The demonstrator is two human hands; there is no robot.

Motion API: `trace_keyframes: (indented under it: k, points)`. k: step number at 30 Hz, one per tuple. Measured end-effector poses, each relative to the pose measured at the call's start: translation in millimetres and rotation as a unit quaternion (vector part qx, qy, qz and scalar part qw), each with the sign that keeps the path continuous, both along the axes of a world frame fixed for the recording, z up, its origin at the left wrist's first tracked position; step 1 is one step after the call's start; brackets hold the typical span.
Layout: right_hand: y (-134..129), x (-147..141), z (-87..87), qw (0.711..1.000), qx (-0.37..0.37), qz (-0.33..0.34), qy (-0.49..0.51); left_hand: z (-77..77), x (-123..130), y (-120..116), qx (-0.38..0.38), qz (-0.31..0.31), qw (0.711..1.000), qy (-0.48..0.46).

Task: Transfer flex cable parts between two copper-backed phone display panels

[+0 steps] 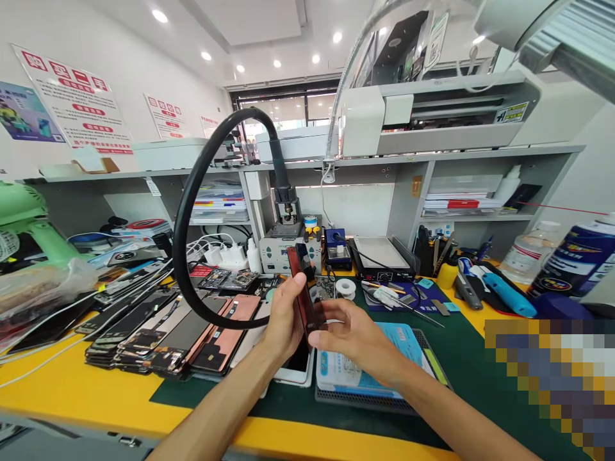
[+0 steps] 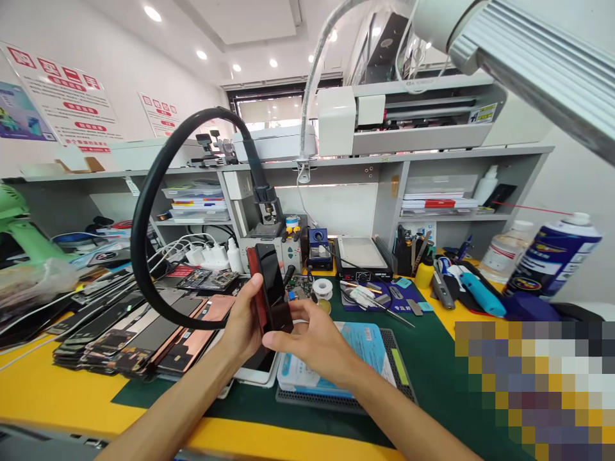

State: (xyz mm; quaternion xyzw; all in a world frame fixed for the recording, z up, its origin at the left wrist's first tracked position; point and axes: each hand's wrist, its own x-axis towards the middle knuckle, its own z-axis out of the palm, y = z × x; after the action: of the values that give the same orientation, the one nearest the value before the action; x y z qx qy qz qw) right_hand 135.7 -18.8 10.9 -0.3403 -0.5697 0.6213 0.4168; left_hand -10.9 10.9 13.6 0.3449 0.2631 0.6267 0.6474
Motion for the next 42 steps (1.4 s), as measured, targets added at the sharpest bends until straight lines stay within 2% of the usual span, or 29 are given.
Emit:
trace_keyframes:
  k: [3,7,17,30,36,42]
  points:
    - [-1,-1,-0.3,1.000,-0.005,0.008,0.003,1.0,1,-3,-0.001,0.034,0.999,0.001]
    - [2,0,-4.2,1.000,0.001,0.010,-0.013,2.2,2,-6,-0.013,0.023,1.000,-0.012]
    - [7,3,-11.4,0.998,0.028,0.032,-0.040,0.8,3,-6,0.025,0.000,1.000,-0.002]
    - [7,3,-8.2,0.997,0.044,0.056,-0.040,-1.1,-2,-5,0.064,-0.015,0.998,0.014]
    - [5,3,-3.8,0.995,0.048,0.086,-0.023,-1.4,-3,-4,0.109,-0.013,0.993,0.031]
    - [6,3,-3.4,0.995,0.047,0.081,-0.027,-2.2,-7,-3,0.173,0.005,0.979,0.107]
